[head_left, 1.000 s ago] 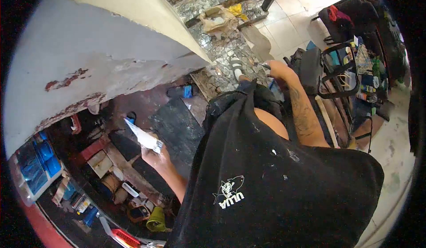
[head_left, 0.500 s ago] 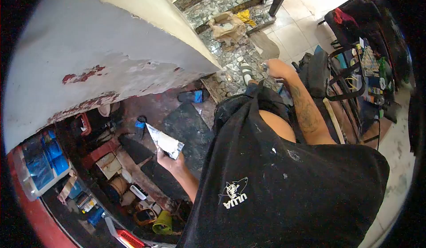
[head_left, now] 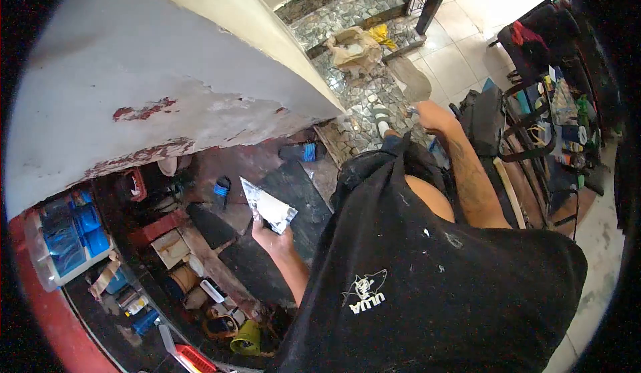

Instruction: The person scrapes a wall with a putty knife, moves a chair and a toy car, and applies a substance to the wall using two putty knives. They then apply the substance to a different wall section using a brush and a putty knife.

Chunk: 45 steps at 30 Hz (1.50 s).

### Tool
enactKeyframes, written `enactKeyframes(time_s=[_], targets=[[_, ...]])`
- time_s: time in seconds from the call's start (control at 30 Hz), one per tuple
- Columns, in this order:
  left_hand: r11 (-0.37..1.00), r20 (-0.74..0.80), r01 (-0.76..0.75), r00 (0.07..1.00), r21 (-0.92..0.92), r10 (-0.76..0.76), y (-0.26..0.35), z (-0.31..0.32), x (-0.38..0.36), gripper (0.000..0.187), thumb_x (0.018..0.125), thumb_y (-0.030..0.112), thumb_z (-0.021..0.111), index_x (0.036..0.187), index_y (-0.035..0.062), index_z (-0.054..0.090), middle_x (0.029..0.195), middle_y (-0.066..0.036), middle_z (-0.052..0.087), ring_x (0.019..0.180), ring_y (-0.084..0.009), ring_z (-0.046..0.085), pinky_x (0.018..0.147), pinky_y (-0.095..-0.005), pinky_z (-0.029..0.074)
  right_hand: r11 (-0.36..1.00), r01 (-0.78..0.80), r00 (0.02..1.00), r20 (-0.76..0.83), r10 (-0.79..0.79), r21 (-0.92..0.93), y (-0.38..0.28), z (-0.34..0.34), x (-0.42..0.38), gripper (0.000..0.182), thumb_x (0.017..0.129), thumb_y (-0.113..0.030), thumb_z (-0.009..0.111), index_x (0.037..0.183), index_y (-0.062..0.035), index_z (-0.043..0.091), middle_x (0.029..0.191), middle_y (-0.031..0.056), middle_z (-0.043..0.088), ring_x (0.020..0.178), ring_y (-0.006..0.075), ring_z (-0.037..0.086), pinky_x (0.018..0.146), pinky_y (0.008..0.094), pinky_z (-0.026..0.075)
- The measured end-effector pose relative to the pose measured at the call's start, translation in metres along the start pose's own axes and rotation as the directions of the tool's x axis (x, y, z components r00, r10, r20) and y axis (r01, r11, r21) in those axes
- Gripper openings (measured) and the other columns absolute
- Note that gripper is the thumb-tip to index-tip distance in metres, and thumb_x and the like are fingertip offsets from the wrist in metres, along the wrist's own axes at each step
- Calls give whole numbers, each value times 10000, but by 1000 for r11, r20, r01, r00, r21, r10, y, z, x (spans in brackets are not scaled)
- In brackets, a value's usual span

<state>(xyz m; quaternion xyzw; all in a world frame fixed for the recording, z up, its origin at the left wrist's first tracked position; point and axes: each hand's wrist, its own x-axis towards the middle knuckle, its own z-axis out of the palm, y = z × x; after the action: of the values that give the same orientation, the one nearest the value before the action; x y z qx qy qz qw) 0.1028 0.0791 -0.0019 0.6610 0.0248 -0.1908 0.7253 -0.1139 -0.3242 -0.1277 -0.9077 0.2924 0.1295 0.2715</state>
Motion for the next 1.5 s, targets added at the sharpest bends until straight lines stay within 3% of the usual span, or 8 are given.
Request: enactKeyframes(time_s=[0.1, 0.33, 0.83, 1.1, 1.3, 1.37, 1.47, 1.5], targets=[[987, 25, -69, 998, 142, 66, 0, 4, -2, 259, 779, 104, 396, 988, -15, 492, 929, -101, 560, 834, -212, 560, 732, -327, 471, 1000, -23, 999, -41, 22, -10, 0, -4, -8, 192, 613, -72, 482, 714, 66, 570, 734, 257, 556, 712, 377, 562, 664, 428, 445], [739, 26, 249, 954, -626, -299, 21, 34, -11, 274, 797, 59, 371, 1031, -44, 470, 919, -104, 554, 792, -202, 558, 699, -322, 476, 999, -10, 999, 33, 12, -52, -14, -14, -7, 186, 621, -21, 452, 758, 48, 558, 759, 249, 552, 774, 376, 538, 690, 416, 420], [765, 84, 268, 959, -586, -271, 9, 20, -10, 261, 818, 119, 394, 1014, -34, 473, 951, -122, 555, 850, -236, 555, 760, -356, 464, 957, 152, 982, -148, -118, 248, -31, -16, 6, 307, 657, -18, 537, 962, 9, 534, 877, 206, 547, 846, 330, 520, 740, 339, 402], [805, 28, 233, 965, -545, -261, 11, 30, -14, 254, 831, 112, 376, 1008, -34, 483, 938, -111, 560, 830, -216, 561, 732, -334, 473, 652, 280, 958, -252, -138, 704, -100, -94, -1, 340, 706, -122, 603, 1013, 4, 524, 884, 102, 566, 823, 183, 520, 768, 286, 388], [880, -66, 168, 973, -443, -219, 7, 32, -18, 260, 774, 106, 447, 990, -30, 495, 935, -112, 567, 850, -225, 561, 763, -355, 461, 0, 279, 945, -274, -181, 960, -125, -100, 16, 324, 698, -87, 638, 1000, -14, 550, 910, 55, 586, 707, 73, 537, 617, 191, 419], [908, -60, 149, 981, -392, -187, 1, 33, -17, 258, 776, 106, 449, 991, -27, 498, 935, -108, 569, 848, -227, 563, 762, -359, 463, 279, 285, 952, -304, 27, 917, -122, -90, 25, 298, 697, -68, 638, 979, -21, 557, 882, 37, 588, 687, 66, 529, 591, 201, 417], [641, 55, 296, 928, -708, -369, -2, 32, -16, 258, 776, 104, 448, 994, -25, 499, 937, -104, 572, 846, -229, 565, 764, -361, 462, 105, 322, 941, -330, 79, 941, -141, -100, 27, 305, 692, -63, 645, 973, -28, 533, 805, 22, 585, 654, 62, 513, 563, 215, 416], [817, 1, 265, 952, -512, -307, -5, 30, -18, 261, 774, 100, 441, 994, -27, 502, 946, -107, 570, 854, -231, 562, 781, -358, 451, 88, 314, 942, -322, 97, 945, -148, -103, 25, 311, 693, -60, 643, 976, -24, 522, 804, 23, 581, 650, 65, 514, 566, 216, 420]])
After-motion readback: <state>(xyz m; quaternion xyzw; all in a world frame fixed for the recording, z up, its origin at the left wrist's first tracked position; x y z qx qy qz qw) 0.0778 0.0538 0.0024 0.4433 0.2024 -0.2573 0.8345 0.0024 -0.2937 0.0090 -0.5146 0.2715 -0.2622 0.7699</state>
